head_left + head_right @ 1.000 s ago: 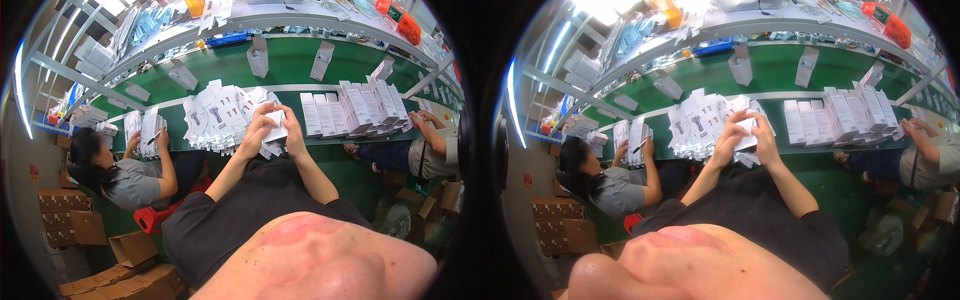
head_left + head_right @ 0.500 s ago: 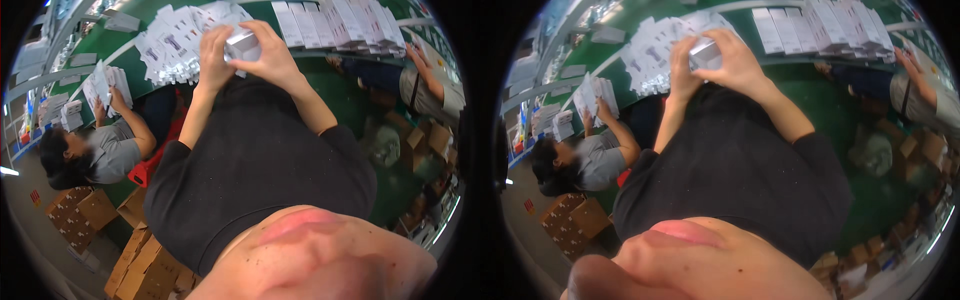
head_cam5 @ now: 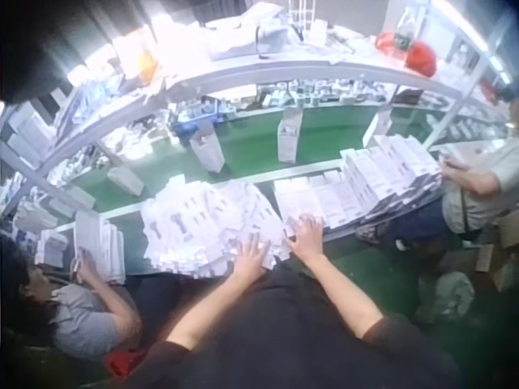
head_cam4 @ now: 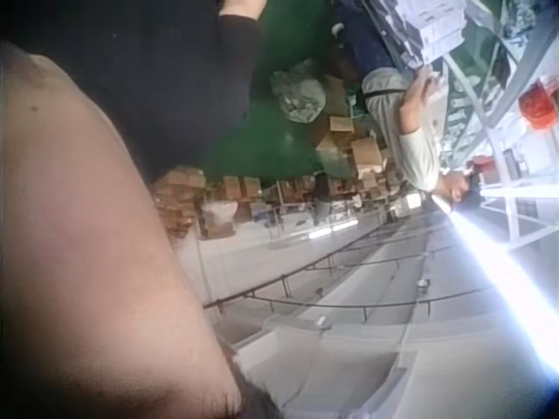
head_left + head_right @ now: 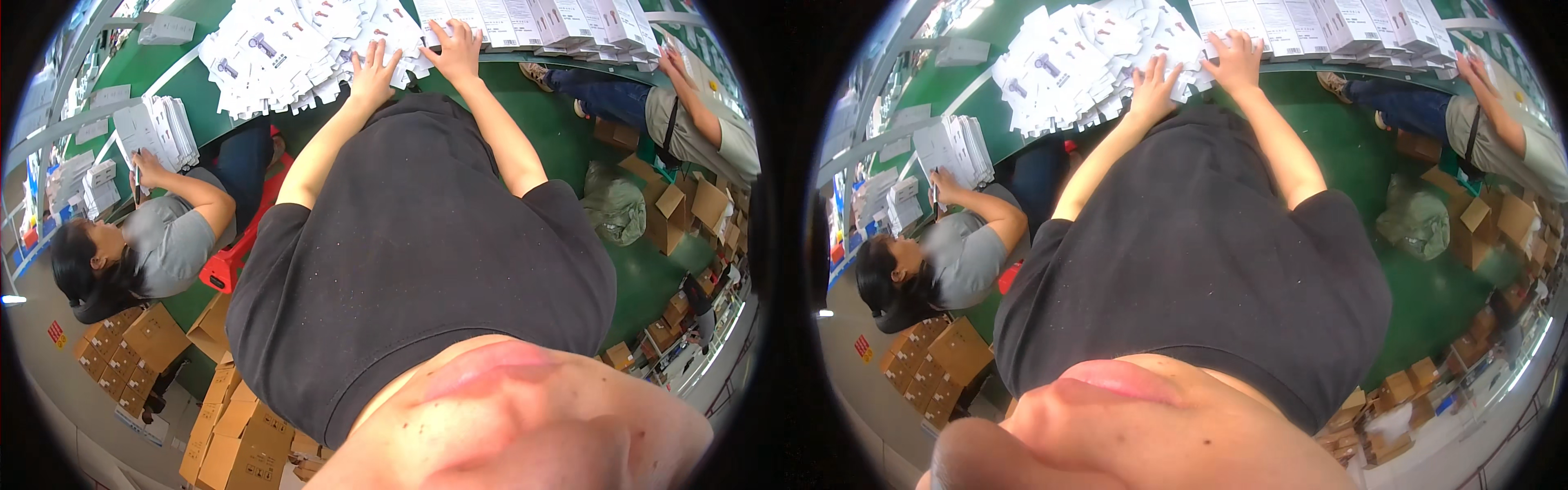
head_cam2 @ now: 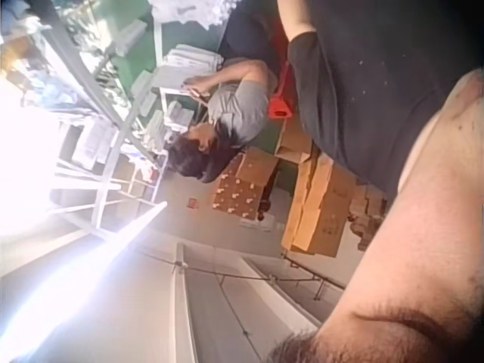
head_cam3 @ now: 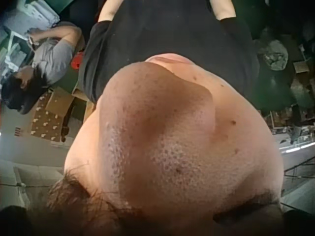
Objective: The person folds flat cardboard packaging sheets into boxes by hand and stacks them on the workbench.
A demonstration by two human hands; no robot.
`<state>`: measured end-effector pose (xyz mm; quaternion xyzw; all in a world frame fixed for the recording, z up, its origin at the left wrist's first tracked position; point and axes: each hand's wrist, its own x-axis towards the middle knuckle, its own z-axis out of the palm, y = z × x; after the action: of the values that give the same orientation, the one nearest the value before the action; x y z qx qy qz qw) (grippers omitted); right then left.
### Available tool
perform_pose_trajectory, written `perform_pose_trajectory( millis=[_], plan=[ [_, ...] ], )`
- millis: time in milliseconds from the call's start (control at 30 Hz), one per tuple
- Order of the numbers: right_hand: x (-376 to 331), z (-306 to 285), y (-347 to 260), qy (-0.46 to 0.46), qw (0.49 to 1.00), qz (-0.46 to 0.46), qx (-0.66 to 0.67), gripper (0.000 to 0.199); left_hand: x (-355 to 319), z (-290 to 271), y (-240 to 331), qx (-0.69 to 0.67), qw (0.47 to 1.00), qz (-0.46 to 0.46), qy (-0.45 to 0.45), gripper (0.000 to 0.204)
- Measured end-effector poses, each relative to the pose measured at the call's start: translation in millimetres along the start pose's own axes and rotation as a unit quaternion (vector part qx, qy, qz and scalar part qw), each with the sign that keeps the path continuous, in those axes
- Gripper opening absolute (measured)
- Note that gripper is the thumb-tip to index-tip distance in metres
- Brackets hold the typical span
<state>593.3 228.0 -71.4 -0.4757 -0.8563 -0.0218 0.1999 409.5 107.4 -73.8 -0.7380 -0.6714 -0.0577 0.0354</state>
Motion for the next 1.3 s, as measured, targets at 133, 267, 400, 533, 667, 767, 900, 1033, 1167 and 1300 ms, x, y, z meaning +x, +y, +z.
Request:
perform_pose_trajectory(
  millis=[133, 267, 400, 533, 667, 767, 900, 1033, 1167, 1300],
  plan=[
    [-2, 2, 7, -0.022, 1.000, -0.004, 0.020, 0.064, -6, -4, -10, -0.056, 0.997, 0.057, -0.007, 0.062],
    [-12, 9, 10, -0.052, 0.998, 0.012, -0.029, 0.074, -8, -34, -13, -0.124, 0.987, 0.080, 0.069, 0.062],
    [-11, -5, -5, -0.061, 0.998, 0.008, -0.003, 0.088, -16, -97, -3, -0.218, 0.958, 0.038, 0.182, 0.062],
    [23, -67, -48, 0.007, 0.972, -0.035, 0.231, 0.108, -13, -162, 0, -0.340, 0.892, -0.069, 0.291, 0.061],
    [45, -108, -79, 0.072, 0.904, -0.161, 0.390, 0.123, -11, -205, 8, -0.691, 0.652, -0.295, 0.101, 0.058],
    [48, -110, -78, 0.017, 0.920, -0.211, 0.329, 0.131, -12, -208, -28, -0.742, 0.620, -0.257, 0.000, 0.056],
    [45, -114, -94, -0.018, 0.904, -0.227, 0.362, 0.127, -22, -195, -83, -0.731, 0.633, -0.191, -0.172, 0.052],
    [53, -120, -95, 0.033, 0.893, -0.237, 0.382, 0.107, 7, -237, -60, -0.546, 0.754, -0.313, -0.188, 0.053],
    [59, -153, -87, -0.135, 0.843, 0.022, 0.521, 0.093, 10, -193, -70, -0.548, 0.798, -0.148, 0.204, 0.066],
    [60, -149, -86, -0.052, 0.736, -0.025, 0.675, 0.078, 19, -216, -40, -0.739, 0.655, 0.029, 0.153, 0.070]
  ],
)
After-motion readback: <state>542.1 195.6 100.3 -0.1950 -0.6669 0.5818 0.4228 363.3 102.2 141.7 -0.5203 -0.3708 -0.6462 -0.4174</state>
